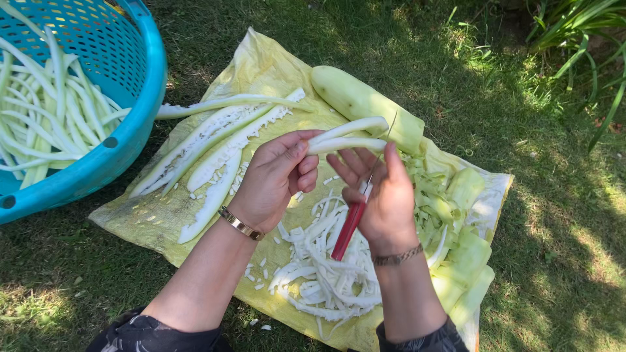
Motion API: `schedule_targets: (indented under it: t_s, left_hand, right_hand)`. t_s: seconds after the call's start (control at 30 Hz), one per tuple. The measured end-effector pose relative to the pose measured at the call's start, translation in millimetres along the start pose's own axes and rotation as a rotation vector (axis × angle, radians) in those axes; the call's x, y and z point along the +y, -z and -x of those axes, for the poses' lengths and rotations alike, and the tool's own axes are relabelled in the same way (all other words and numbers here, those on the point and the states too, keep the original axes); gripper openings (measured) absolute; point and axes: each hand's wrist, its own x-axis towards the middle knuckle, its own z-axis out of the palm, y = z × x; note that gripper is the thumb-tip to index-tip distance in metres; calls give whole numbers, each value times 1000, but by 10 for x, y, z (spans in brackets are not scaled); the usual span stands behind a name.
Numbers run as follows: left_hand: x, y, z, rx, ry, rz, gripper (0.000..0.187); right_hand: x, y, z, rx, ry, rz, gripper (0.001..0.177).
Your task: The person peels long vegetables and removes the seeds using a knife while sitting on a cloth on the grass, placing the peeled strips into a blue colander.
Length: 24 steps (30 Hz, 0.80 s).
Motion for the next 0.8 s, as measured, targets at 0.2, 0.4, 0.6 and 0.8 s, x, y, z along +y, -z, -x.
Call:
schedule_targets:
  t_s: [0.2, 0.4, 0.6, 0.8]
  left_hand:
    - [1017, 63, 245, 209, -425, -340, 33]
    - [1544, 409, 605, 677, -1004, -278, 25]
    - [1768, 1015, 924, 1094, -1025, -433, 22]
    - [1812, 1223, 953, 1418, -910, -874, 37]
  right_hand:
    - [-439, -1436, -1038, -159, -6, -78, 41]
    - [167, -2881, -1694, -369, 67, 303, 17]
    - [1362, -3481, -2239, -512, 2, 691, 28]
    - [1821, -3123, -2229, -538, -25, 1972, 41]
